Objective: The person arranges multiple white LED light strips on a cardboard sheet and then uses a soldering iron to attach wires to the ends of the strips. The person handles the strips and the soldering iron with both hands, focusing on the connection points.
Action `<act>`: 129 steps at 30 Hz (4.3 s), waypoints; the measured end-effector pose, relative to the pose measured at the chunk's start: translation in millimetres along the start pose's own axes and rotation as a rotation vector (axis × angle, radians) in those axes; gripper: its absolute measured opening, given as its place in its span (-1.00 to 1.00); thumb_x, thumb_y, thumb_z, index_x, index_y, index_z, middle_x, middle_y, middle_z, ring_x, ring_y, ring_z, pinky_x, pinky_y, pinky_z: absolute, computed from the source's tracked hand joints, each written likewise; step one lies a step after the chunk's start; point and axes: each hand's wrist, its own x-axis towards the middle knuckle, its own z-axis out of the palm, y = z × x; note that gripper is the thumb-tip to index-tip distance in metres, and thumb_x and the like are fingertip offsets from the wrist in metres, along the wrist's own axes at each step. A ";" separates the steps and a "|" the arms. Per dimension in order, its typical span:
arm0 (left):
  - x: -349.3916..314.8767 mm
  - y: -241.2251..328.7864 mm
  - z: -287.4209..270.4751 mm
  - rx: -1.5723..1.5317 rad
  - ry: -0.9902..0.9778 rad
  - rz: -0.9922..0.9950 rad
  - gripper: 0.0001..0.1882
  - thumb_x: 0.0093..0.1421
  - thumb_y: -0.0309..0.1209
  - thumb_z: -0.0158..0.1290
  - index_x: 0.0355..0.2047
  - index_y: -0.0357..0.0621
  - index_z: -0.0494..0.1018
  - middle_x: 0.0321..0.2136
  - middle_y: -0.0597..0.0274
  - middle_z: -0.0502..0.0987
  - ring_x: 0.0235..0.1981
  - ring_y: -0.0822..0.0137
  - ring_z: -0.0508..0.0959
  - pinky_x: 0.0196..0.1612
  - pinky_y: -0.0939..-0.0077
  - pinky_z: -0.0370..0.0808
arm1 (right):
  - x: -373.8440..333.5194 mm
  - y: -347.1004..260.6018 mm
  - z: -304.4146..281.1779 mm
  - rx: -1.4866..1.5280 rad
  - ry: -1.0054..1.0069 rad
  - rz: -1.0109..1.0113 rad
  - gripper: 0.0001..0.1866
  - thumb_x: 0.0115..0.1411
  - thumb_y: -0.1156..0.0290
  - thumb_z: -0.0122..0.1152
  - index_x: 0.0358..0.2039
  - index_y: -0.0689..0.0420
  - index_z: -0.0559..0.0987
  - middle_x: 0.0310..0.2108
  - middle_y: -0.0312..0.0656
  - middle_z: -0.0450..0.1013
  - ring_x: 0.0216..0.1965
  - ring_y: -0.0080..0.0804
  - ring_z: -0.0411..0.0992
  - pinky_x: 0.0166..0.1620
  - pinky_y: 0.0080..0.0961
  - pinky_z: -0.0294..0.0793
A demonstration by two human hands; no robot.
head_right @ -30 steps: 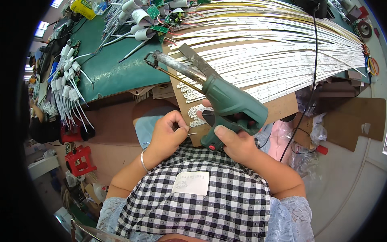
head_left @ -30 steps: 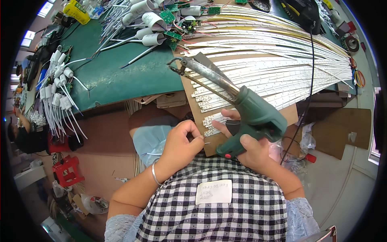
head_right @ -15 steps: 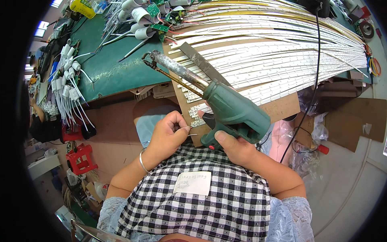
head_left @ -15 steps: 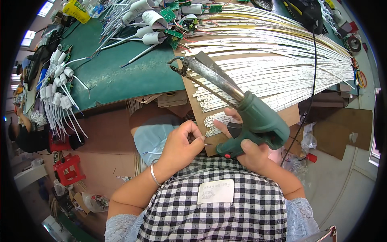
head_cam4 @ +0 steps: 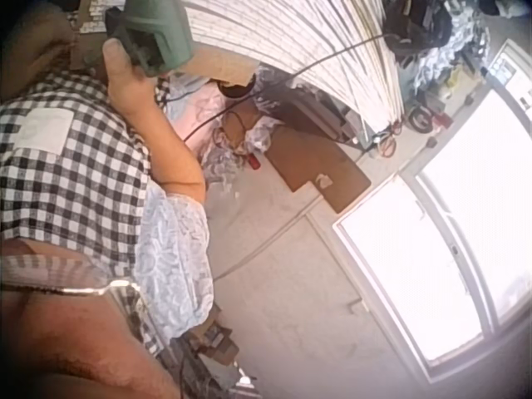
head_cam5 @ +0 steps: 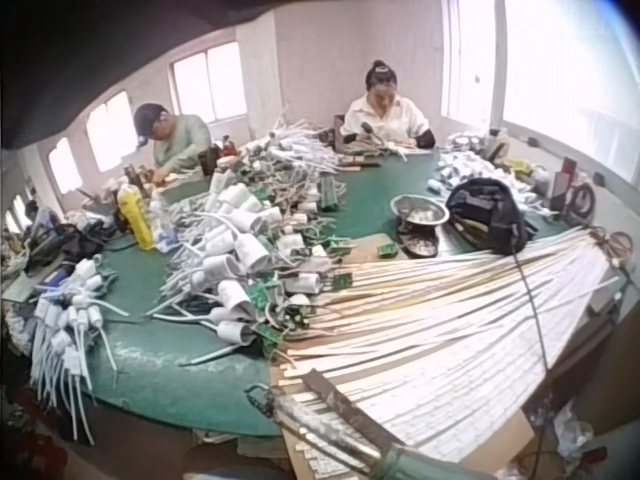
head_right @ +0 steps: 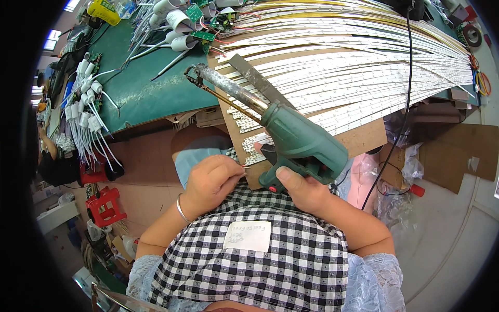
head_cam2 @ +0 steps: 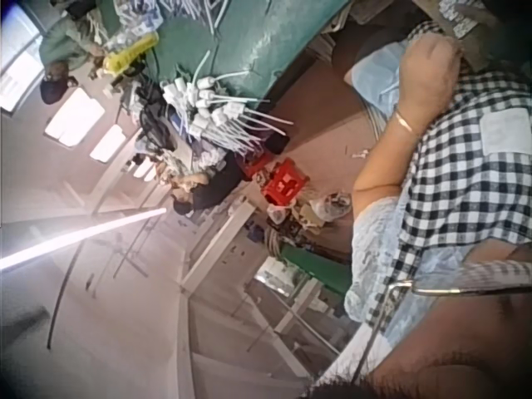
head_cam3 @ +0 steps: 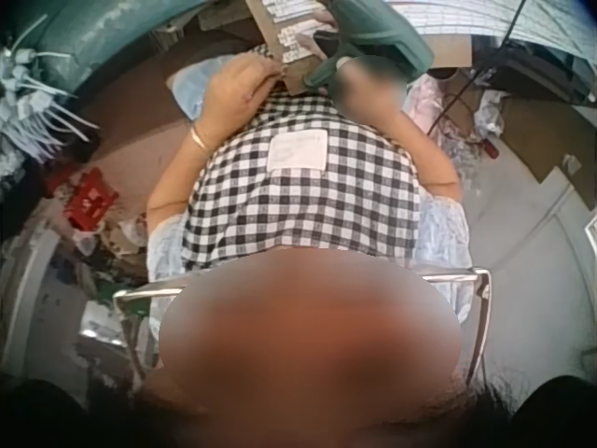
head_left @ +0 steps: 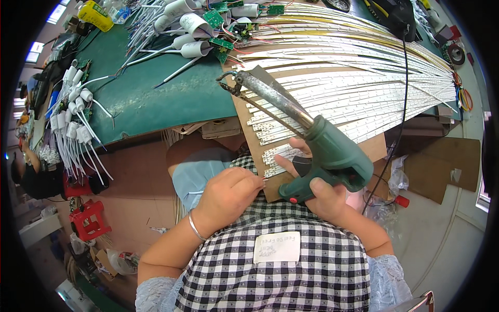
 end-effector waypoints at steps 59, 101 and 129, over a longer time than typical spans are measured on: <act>-18.5 -0.7 9.2 -0.349 -0.012 -0.459 -0.86 0.14 -0.49 0.20 -0.32 -0.19 0.46 -0.38 0.20 0.58 -0.37 0.27 0.56 -0.24 0.42 0.45 | 1.4 1.3 -0.5 -0.032 0.017 0.044 -0.21 0.19 0.29 0.19 0.35 0.15 0.04 0.27 0.03 0.12 0.33 -0.21 0.12 0.35 0.16 0.14; 20.8 6.7 12.1 0.254 0.089 0.040 -0.79 -0.15 -0.54 0.21 -0.49 -0.06 0.42 -0.50 0.30 0.37 -0.38 0.22 0.43 -0.21 0.31 0.29 | 8.8 5.6 5.6 0.105 -0.009 -0.094 -0.31 0.25 0.27 0.18 0.31 0.16 0.14 0.26 -0.04 0.19 0.29 -0.25 0.21 0.26 -0.05 0.32; 22.3 3.1 11.5 0.061 0.093 -0.021 -0.78 -0.21 -0.62 0.17 -0.55 -0.09 0.39 -0.52 0.25 0.36 -0.41 0.17 0.39 -0.28 0.32 0.31 | -98.5 3.3 -92.8 -0.559 -0.137 -0.229 -0.81 0.19 0.45 0.17 -0.38 0.37 0.52 -0.46 0.10 0.52 -0.46 -0.11 0.54 -0.34 -0.32 0.56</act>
